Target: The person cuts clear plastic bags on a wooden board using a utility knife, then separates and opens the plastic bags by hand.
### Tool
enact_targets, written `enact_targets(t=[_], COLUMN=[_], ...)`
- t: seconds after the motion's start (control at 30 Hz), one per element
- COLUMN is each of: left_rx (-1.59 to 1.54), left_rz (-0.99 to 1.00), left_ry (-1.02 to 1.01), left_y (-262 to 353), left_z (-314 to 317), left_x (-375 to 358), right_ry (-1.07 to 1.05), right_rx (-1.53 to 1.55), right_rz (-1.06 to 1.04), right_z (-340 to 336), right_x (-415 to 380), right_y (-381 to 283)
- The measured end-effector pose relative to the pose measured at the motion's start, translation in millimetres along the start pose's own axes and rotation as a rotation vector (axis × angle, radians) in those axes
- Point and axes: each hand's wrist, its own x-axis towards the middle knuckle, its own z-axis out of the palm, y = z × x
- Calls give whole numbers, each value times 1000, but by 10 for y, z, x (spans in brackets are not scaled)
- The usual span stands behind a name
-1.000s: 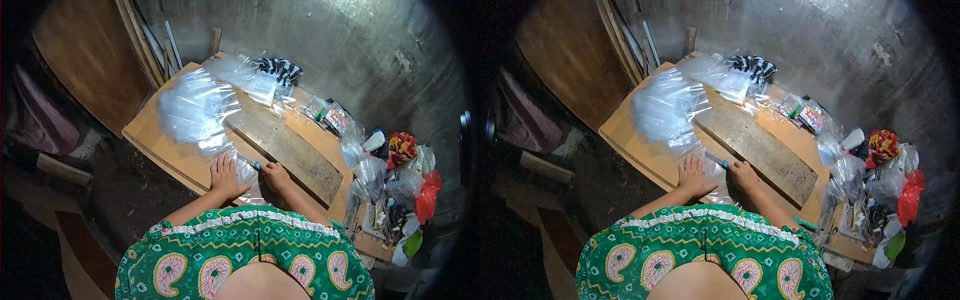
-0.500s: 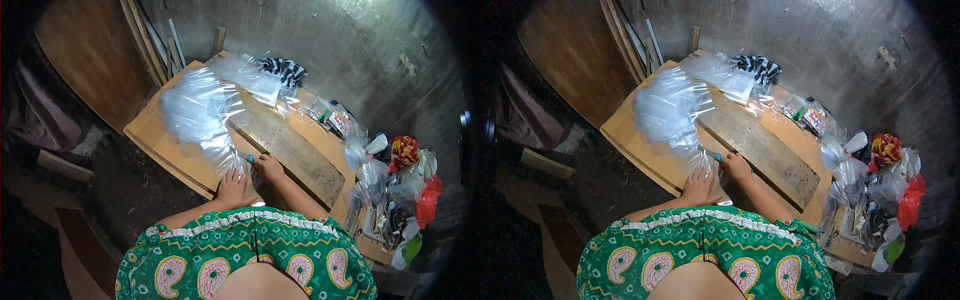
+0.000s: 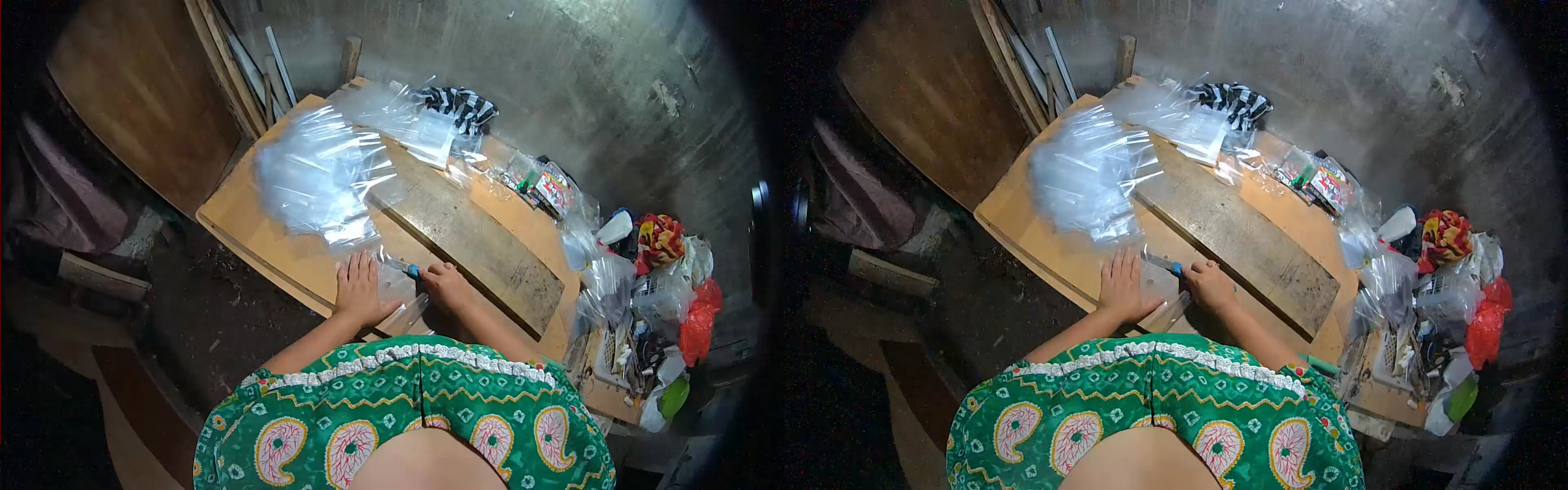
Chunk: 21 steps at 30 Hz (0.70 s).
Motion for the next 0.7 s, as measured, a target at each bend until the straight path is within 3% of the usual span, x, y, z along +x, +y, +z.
enact_targets(t=[0.7], left_rx=[22], left_rz=[64], left_ry=[72], left_y=[147], left_z=[73], left_x=[-103], right_ry=[41], right_rx=[-2], right_rz=[33], right_z=[21], right_x=[344], right_y=[-71])
